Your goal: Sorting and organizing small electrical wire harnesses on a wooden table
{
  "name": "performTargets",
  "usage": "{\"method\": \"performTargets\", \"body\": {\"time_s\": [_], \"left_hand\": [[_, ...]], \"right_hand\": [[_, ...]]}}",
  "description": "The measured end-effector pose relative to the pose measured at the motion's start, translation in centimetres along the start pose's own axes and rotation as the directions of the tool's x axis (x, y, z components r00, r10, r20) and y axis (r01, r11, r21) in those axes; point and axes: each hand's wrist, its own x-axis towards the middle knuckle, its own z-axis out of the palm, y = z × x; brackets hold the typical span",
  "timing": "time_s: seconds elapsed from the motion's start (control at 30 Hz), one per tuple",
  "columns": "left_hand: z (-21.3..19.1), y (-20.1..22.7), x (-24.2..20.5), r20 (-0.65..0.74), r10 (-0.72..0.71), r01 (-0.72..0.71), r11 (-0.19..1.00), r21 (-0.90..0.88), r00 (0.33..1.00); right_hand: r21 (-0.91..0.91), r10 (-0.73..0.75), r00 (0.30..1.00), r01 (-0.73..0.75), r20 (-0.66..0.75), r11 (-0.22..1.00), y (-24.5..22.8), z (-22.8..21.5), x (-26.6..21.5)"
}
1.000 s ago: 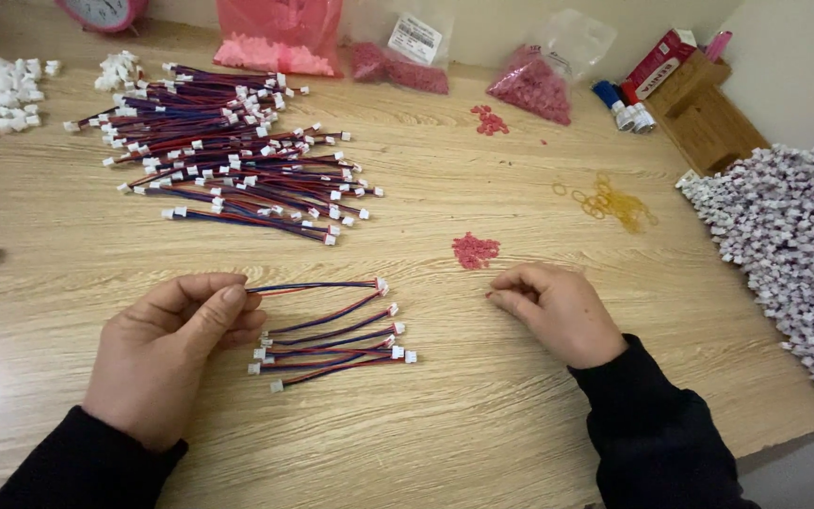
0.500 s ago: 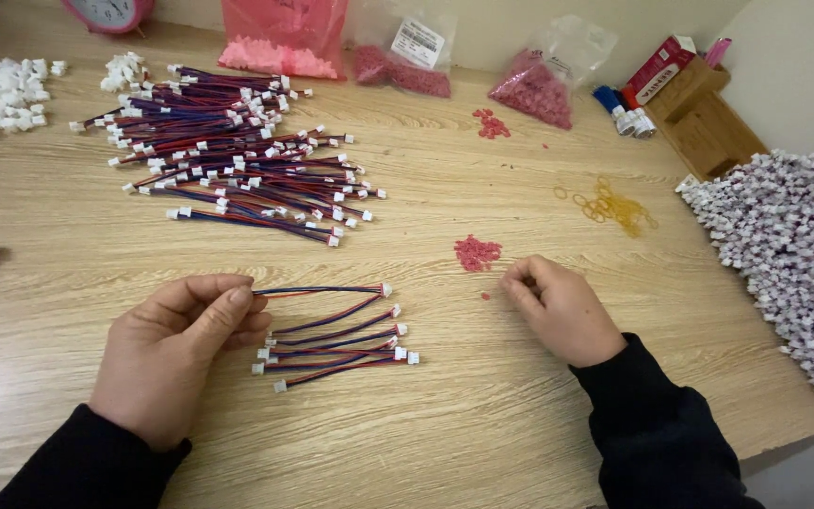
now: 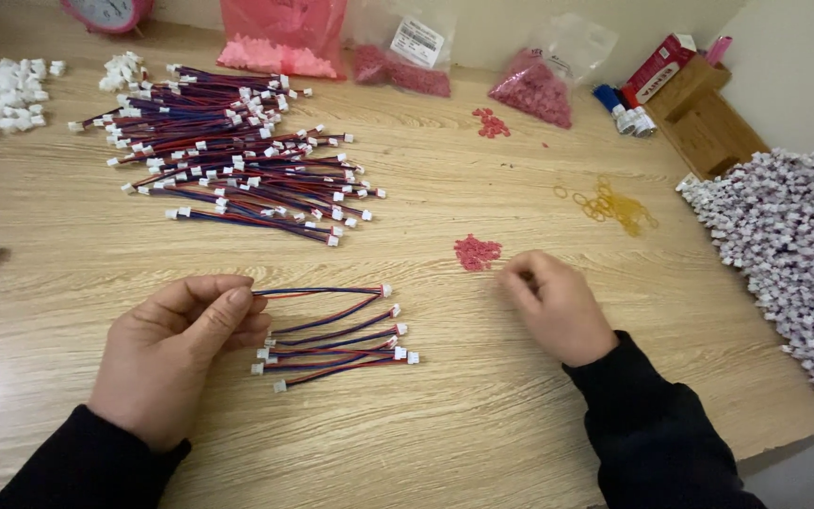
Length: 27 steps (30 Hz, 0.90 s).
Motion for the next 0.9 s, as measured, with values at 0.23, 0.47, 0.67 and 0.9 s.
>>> {"method": "performTargets", "body": {"time_s": [0.23, 0.47, 0.67, 0.9], "left_hand": [[0.0, 0.0, 0.1, 0.007, 0.019, -0.019, 0.999, 0.047, 1.000], [0.2, 0.2, 0.0, -0.020, -0.017, 0.018, 1.000, 0.018, 1.000], [0.0, 0.0, 0.1, -0.008, 0.001, -0.001, 0.999, 0.034, 1.000], [0.2, 0.5, -0.2, -0.028, -0.037, 0.037, 0.999, 0.021, 0.999]], "right_hand": [[0.619, 0.071, 0.997, -0.040, -0.025, 0.784, 0.7, 0.4, -0.2], [0.410, 0.081, 0.995, -0.052, -0.052, 0.911, 0.8, -0.4, -0.5], [0.106, 0.148, 0.987, -0.140, -0.067, 0.984, 0.5, -0.9, 0.3], [-0.099, -0.166, 0.983, 0.158, -0.081, 0.982, 0.6, -0.9, 1.6]]}}
